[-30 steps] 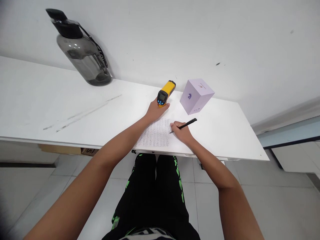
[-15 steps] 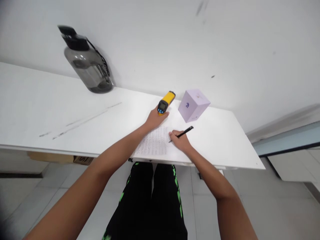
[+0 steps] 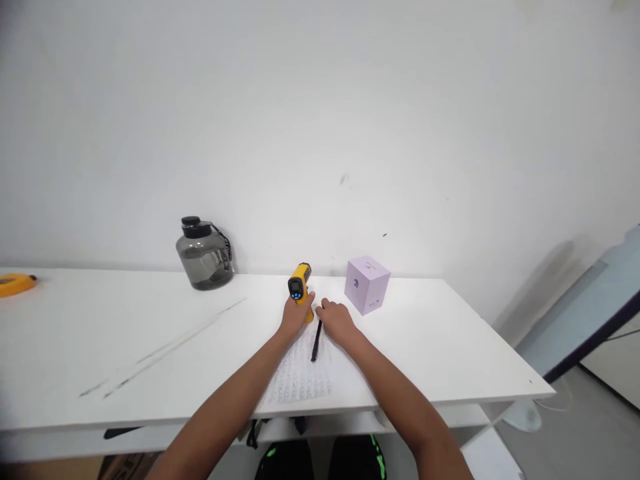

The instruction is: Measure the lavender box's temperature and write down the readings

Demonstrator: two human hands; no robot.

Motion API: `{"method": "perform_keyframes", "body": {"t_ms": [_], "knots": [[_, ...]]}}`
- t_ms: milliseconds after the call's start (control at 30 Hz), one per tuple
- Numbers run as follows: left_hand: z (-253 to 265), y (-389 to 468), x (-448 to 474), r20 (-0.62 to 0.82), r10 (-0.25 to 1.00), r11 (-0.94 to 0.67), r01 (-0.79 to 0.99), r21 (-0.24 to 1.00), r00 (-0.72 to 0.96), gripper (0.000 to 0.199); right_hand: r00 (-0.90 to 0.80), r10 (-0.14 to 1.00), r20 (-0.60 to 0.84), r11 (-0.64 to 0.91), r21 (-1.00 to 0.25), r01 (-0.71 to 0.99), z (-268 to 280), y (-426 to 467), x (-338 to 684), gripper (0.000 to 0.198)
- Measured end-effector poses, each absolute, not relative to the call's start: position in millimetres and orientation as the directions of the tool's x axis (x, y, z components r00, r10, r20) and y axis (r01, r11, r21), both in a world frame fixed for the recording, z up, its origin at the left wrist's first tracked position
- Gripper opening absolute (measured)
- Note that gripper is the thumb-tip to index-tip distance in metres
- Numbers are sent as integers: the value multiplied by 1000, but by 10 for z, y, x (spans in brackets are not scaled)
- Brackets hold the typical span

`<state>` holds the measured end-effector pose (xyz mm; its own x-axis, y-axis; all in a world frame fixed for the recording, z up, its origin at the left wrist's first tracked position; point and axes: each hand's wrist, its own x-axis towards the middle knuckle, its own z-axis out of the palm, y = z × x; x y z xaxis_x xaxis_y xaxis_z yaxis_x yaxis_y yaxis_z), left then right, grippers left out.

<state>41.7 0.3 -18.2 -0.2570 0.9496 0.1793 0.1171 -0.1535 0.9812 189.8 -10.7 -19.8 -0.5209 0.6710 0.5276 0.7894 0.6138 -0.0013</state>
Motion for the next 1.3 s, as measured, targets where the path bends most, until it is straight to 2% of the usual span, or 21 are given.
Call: {"method": "perform_keyframes", "body": {"t_ms": [100,200,267,300,333,400,433,500,600,800,967,1133,1233,1300], "knots": [[-180,34,384,196,948,-153,181,972,-250,41,-508,636,581,622,5,783,-282,-119,1895,35],[-188,35,407,232,953,-182,244,953,-194,43,-410,621,668,577,-37,816,-252,-102,2085,42],[-199,27,432,233,958,-185,265,947,-165,42,-269,610,746,501,-101,859,-180,-51,2278,43],[-205,24,442,224,962,-177,264,948,-159,43,-157,589,793,441,-152,885,-144,-17,2373,43],[-211,22,450,210,966,-167,255,952,-153,43,14,520,854,372,-241,897,-116,22,2458,44],[-221,22,460,184,973,-150,223,963,-140,44,241,444,863,301,-397,867,-96,101,2580,64],[-223,23,464,174,976,-145,202,969,-133,45,318,446,836,286,-470,835,-108,139,2615,77],[-225,24,473,157,981,-141,145,979,-110,47,382,545,746,276,-590,759,-164,209,2649,101],[-215,18,492,124,990,-122,44,992,-60,52,374,697,612,263,-703,661,-266,294,2681,117],[-202,0,494,136,990,-134,47,990,-34,55,358,766,534,278,-778,564,-279,319,2790,120],[-250,15,477,147,989,-146,142,979,9,44,304,720,624,352,-706,615,-200,257,2715,112],[-235,-39,496,239,967,-253,246,936,83,30,236,585,776,472,-563,679,-148,184,2551,102],[-190,-91,516,280,951,-307,279,910,133,26,233,558,797,501,-547,671,-135,148,2503,102],[-160,-119,524,301,938,-339,277,899,171,27,234,590,773,504,-579,641,-131,126,2489,105]]}}
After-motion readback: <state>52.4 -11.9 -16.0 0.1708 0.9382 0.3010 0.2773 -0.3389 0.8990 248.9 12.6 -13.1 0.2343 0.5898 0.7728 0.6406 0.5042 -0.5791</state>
